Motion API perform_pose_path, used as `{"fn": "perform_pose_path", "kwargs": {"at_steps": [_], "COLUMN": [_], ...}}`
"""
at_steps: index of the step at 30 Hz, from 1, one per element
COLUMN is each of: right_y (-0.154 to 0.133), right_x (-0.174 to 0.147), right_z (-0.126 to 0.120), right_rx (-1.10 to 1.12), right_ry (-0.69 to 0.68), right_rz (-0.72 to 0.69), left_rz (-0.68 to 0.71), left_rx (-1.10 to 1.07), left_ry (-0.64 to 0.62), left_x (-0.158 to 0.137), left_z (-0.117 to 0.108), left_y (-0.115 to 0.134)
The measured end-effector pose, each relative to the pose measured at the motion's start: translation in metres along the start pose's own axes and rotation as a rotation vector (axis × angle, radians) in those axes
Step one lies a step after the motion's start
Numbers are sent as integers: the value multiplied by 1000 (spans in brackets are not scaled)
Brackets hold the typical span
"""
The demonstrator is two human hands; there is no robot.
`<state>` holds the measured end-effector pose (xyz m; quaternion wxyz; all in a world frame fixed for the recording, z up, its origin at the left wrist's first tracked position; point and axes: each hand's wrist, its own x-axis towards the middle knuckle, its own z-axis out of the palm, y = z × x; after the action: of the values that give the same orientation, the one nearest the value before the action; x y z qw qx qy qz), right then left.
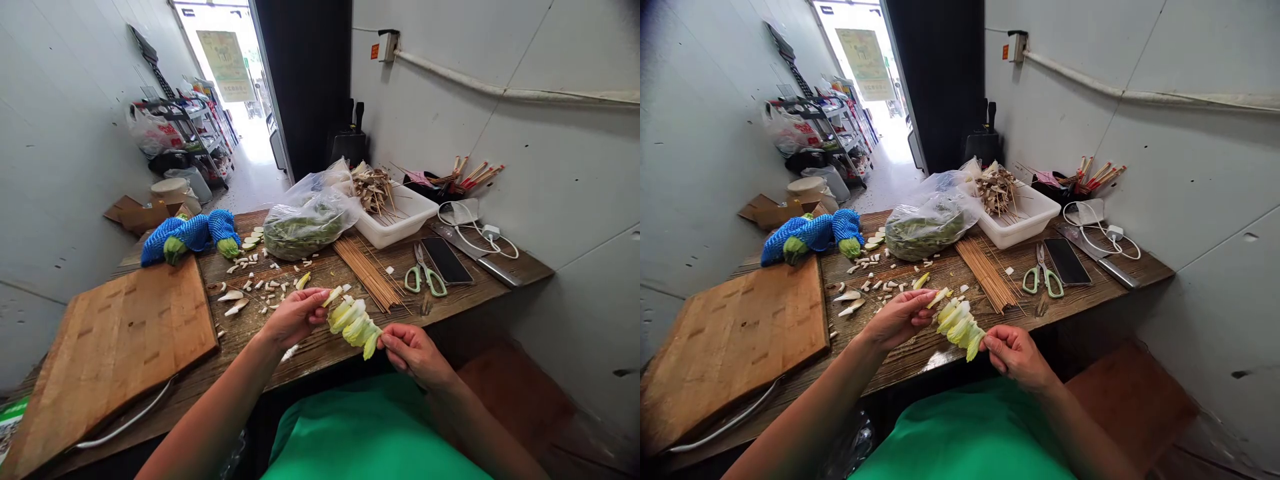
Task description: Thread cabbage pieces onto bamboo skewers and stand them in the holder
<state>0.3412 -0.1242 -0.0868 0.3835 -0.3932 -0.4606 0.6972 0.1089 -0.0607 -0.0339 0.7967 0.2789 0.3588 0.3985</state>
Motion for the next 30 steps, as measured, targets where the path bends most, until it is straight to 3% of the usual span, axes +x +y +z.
{"fn": "perform_pose_path", "kwargs": {"at_steps": [30], "right_y": [-2], "right_x": [-3], "right_z": [-2], "right_rx": [-17], "right_ry": [10], "right_rz": [3], "left_rz": [14], "left_rx": [37], "left_ry": [65], "left_x": [3], "left_z": [1], "left_y": [-1]}}
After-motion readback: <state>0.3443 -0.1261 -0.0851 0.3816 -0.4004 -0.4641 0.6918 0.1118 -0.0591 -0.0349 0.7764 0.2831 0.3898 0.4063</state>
